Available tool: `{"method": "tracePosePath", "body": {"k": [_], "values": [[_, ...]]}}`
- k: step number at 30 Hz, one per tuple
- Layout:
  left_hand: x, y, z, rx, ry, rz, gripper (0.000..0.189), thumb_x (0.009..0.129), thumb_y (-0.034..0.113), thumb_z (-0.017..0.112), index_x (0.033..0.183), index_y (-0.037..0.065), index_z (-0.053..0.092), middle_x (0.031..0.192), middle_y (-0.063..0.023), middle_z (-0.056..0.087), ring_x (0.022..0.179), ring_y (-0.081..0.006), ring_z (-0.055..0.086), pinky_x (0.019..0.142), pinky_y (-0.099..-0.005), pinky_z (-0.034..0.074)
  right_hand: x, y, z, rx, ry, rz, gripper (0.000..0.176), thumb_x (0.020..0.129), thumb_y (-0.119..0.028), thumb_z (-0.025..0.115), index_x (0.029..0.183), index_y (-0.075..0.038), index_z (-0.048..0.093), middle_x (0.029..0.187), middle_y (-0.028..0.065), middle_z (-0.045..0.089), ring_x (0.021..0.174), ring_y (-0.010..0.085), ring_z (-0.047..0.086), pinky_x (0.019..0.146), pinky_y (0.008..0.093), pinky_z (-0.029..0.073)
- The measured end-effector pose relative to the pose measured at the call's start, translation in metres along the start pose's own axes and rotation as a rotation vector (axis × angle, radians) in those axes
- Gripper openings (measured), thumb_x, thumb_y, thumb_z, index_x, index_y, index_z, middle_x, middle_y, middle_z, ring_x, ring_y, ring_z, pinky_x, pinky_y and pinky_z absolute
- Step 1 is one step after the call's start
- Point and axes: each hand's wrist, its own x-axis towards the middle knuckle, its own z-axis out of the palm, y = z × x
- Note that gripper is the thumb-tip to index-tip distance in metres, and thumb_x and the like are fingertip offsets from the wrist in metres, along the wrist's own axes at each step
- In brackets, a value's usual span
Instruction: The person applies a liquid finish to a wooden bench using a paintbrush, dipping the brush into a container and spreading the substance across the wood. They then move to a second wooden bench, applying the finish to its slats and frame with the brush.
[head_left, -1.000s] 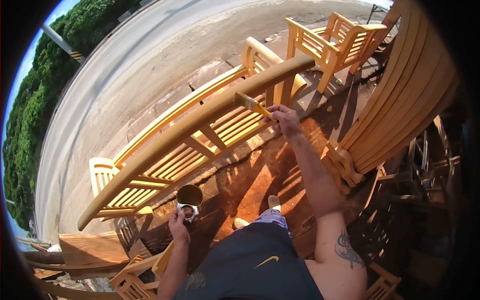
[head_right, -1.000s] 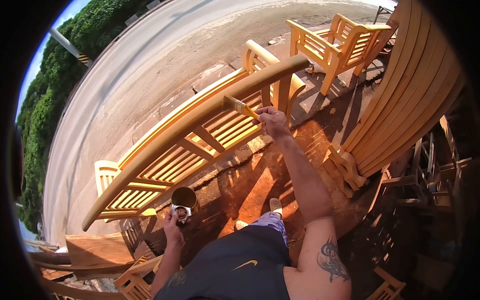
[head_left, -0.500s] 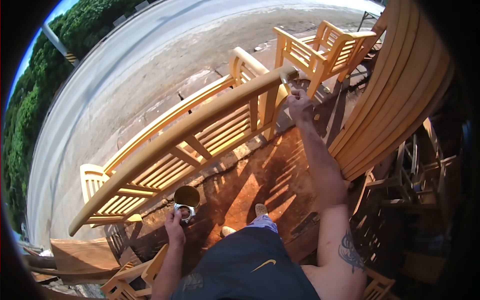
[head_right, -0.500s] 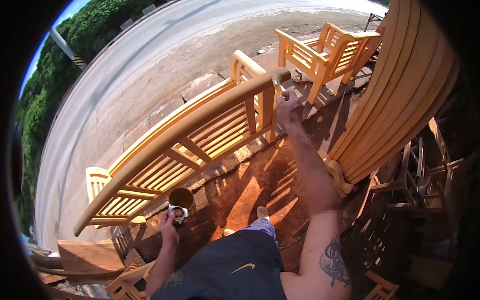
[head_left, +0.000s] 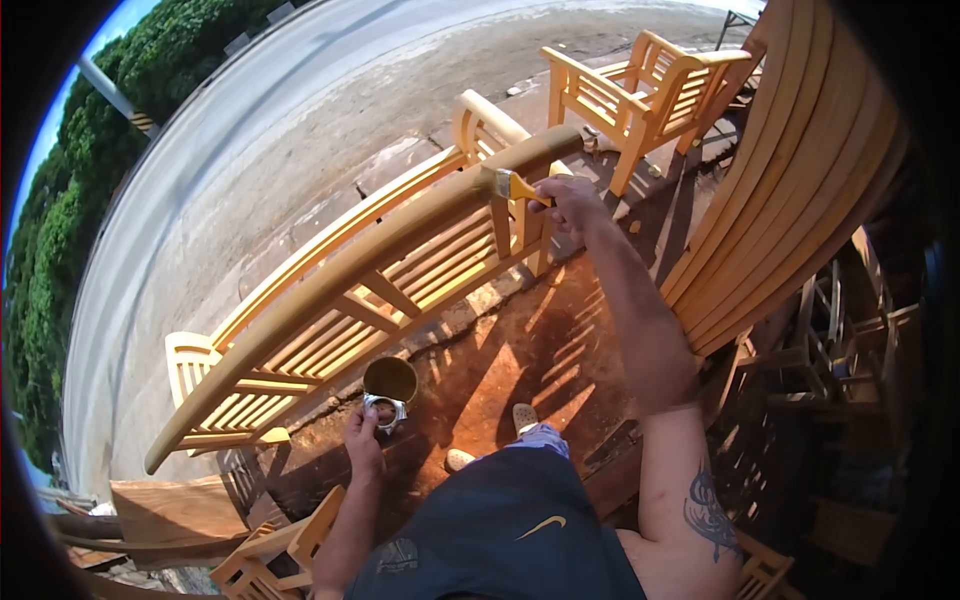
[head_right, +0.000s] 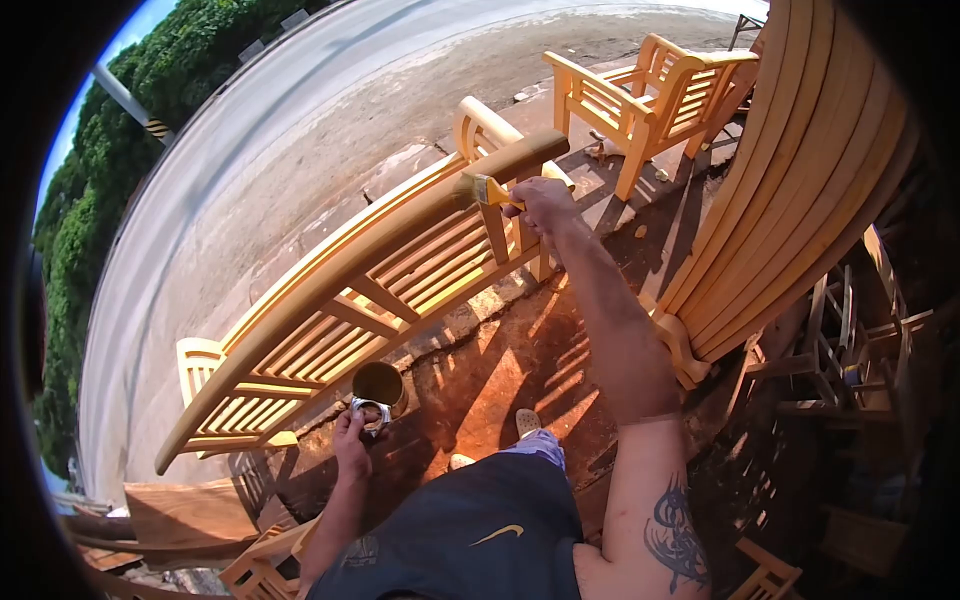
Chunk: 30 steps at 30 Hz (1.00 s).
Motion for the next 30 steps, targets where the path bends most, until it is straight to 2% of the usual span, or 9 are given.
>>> {"method": "tracePosePath", "body": {"k": [4,6,9,14,17,22,23,27,30], "values": [[-0.003,-0.004,0.005,0.006,0.018,0.001,0.016,0.103,0.019,0.054,0.107,0.004,0.057,0.094,-0.0115,0.069,0.081,-0.0221,0.069,0.065,-0.0373,0.064,0.032,0.005,-0.107,0.3,0.26,-0.085,0.021,0.09,-0.013,0.059,0.107,-0.001,0.062,0.082,0.0098,0.067,0.048,0.0044,0.042,0.038,0.0203,0.032],[-0.001,-0.006,0.012,0.001,0.029,0.002,0.015,0.103,0.018,0.054,0.106,0.004,0.057,0.093,-0.012,0.069,0.08,-0.0219,0.069,0.066,-0.037,0.064,0.017,0.019,-0.129,0.398,0.242,-0.172,0.029,0.092,-0.014,0.057,0.117,0.0,0.059,0.085,0.0087,0.066,0.047,0.0049,0.043,0.037,0.0202,0.032],[0.0,-0.016,0.008,0.02,0.005,0.005,0.016,0.103,0.018,0.054,0.102,0.002,0.059,0.093,-0.0125,0.07,0.079,-0.0208,0.069,0.067,-0.0356,0.063,-0.012,0.06,-0.13,0.434,0.174,-0.154,0.03,0.093,-0.014,0.055,0.12,-0.002,0.058,0.084,0.0066,0.063,0.046,0.0058,0.044,0.036,0.0207,0.032],[-0.021,0.005,0.031,-0.042,0.106,-0.075,0.017,0.104,0.016,0.053,0.102,0.0,0.059,0.089,-0.0095,0.068,0.073,-0.0176,0.069,0.063,-0.0313,0.061,-0.044,0.147,-0.088,0.227,0.017,-0.027,0.029,0.093,-0.014,0.055,0.119,-0.002,0.058,0.08,0.0062,0.061,0.042,0.0068,0.042,0.036,0.021,0.033],[-0.019,-0.012,0.02,-0.071,0.057,-0.009,0.018,0.105,0.017,0.053,0.103,-0.001,0.058,0.09,-0.0112,0.069,0.071,-0.0177,0.069,0.061,-0.0299,0.06,-0.054,0.179,-0.053,0.11,-0.204,0.001,0.03,0.091,-0.009,0.059,0.121,-0.003,0.059,0.086,0.0074,0.064,0.047,0.0057,0.044,0.04,0.0199,0.036],[-0.032,-0.018,0.015,-0.003,0.082,0.043,0.023,0.105,0.02,0.054,0.111,-0.001,0.06,0.094,-0.0079,0.069,0.078,-0.0152,0.069,0.066,-0.0303,0.062,-0.088,0.161,0.018,0.045,-0.485,0.036,0.036,0.089,-0.003,0.06,0.125,-0.003,0.057,0.101,0.0107,0.066,0.064,0.0077,0.053,0.055,0.0213,0.044],[-0.036,-0.017,0.015,0.013,0.11,0.06,0.022,0.105,0.019,0.055,0.111,-0.001,0.06,0.094,-0.0076,0.068,0.078,-0.015,0.069,0.065,-0.0301,0.061,-0.088,0.16,0.026,0.051,-0.568,0.042,0.035,0.09,-0.005,0.061,0.125,-0.003,0.057,0.105,0.0116,0.066,0.074,0.0098,0.057,0.063,0.0232,0.047],[-0.051,-0.012,0.009,0.0,0.164,0.07,0.019,0.103,0.016,0.057,0.111,0.0,0.063,0.093,-0.0051,0.068,0.079,-0.011,0.067,0.066,-0.0266,0.058,-0.105,0.144,0.074,-0.012,-0.755,-0.007,0.033,0.088,-0.005,0.07,0.12,-0.005,0.061,0.104,0.0072,0.067,0.081,0.0071,0.058,0.073,0.0212,0.048],[-0.06,-0.023,-0.005,0.052,0.2,0.093,0.018,0.103,0.019,0.059,0.11,0.002,0.064,0.095,-0.0021,0.069,0.086,-0.0066,0.063,0.076,-0.025,0.052,-0.118,0.152,0.109,-0.112,-0.826,-0.162,0.033,0.087,-0.003,0.074,0.118,-0.004,0.062,0.103,0.0044,0.066,0.083,0.006,0.057,0.075,0.0208,0.047]]}}
